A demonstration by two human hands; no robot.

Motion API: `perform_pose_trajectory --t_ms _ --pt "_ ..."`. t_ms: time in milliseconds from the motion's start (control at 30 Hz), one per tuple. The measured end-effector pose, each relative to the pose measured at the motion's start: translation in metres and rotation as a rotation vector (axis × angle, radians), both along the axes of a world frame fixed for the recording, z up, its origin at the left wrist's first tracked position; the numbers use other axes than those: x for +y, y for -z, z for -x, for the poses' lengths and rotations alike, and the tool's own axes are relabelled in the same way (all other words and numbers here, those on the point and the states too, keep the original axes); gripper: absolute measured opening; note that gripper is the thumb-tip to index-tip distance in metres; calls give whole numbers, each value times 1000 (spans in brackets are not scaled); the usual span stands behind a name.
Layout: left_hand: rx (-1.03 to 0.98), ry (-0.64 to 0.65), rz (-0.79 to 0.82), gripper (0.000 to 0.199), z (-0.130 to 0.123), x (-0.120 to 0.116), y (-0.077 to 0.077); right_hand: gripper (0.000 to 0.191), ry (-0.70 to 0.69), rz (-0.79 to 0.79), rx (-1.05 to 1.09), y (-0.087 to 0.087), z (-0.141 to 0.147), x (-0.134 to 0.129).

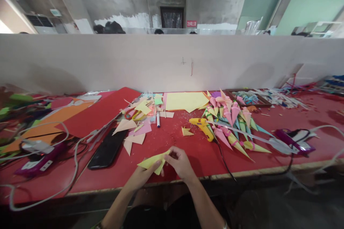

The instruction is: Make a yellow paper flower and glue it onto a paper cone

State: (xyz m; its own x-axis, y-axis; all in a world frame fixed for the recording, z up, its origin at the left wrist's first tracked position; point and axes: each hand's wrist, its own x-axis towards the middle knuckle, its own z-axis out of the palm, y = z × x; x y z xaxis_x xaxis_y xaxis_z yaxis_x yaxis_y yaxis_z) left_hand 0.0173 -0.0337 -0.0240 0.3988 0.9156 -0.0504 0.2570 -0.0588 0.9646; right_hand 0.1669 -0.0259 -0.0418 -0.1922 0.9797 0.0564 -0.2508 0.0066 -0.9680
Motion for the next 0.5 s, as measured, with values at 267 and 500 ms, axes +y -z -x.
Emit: perform_pose_trajectory --t_ms 267,500 --pt "7 29 56 33 1 0 0 25 52 -21 4 3 3 -3" --pt "45 9 -71 30 1 -1 4 17 110 -50 -103 -1 1 -3"
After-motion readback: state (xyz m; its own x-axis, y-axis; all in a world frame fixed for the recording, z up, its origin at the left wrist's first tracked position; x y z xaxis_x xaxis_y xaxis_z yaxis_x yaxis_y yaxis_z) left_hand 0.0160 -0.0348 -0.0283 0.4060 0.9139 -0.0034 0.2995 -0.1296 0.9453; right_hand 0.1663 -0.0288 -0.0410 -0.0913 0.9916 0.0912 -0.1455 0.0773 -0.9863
